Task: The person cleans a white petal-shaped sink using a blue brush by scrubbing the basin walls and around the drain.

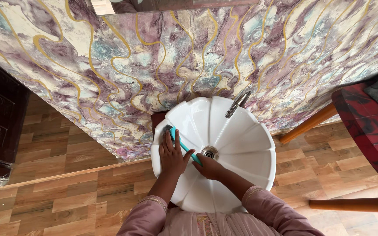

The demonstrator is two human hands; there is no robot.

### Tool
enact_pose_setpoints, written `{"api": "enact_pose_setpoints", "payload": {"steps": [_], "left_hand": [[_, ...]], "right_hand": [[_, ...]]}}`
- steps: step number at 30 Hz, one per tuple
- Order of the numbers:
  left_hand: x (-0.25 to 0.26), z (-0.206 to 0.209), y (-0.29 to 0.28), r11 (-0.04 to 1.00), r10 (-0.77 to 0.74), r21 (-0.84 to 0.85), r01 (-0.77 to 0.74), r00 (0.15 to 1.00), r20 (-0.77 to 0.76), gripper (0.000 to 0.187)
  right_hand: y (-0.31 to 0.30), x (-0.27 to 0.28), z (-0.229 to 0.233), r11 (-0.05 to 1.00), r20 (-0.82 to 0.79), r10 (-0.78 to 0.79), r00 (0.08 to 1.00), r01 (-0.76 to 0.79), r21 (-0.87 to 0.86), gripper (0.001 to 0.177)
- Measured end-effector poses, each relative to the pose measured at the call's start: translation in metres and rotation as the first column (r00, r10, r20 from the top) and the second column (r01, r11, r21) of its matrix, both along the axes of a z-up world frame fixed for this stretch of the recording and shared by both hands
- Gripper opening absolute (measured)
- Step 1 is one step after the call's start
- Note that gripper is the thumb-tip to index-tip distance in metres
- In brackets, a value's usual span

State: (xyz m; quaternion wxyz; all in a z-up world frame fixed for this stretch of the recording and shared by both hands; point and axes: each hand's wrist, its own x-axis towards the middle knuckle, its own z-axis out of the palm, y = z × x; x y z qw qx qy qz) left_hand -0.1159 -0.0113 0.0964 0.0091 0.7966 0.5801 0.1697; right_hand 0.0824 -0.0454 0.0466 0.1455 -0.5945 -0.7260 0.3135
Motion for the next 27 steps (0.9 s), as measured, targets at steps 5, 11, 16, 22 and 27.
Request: {"api": "enact_pose_setpoints", "payload": {"steps": [5,11,16,22,27], "left_hand": [[0.001,0.0,0.002,1.0,0.014,0.005,-0.014,1.0,-0.017,0.101],[0.003,-0.001,0.003,0.996,0.008,-0.087,-0.018,0.994,-0.11,0.106],[0.005,0.009,0.006,0.984,0.057,-0.156,-0.089,0.978,-0.202,0.117],[0.004,0.012,0.006,0.974,0.027,-0.213,-0.079,0.971,-0.239,0.115],[0.005,0.012,0.006,0.973,0.009,-0.215,-0.083,0.945,-0.326,0.112]], "right_hand": [[0.026,0.025,0.01,0.946,0.231,-0.291,0.928,0.316,-0.078,0.041],[0.035,0.017,0.003,0.865,0.027,-0.453,0.891,0.447,-0.225,0.038],[0.024,-0.001,-0.015,0.995,0.156,-0.092,0.983,0.085,0.05,0.036],[0.059,0.044,0.03,0.816,-0.036,-0.578,0.815,0.577,-0.024,0.043],[0.041,-0.028,0.062,0.831,0.049,-0.34,0.939,0.325,-0.45,0.038]]}}
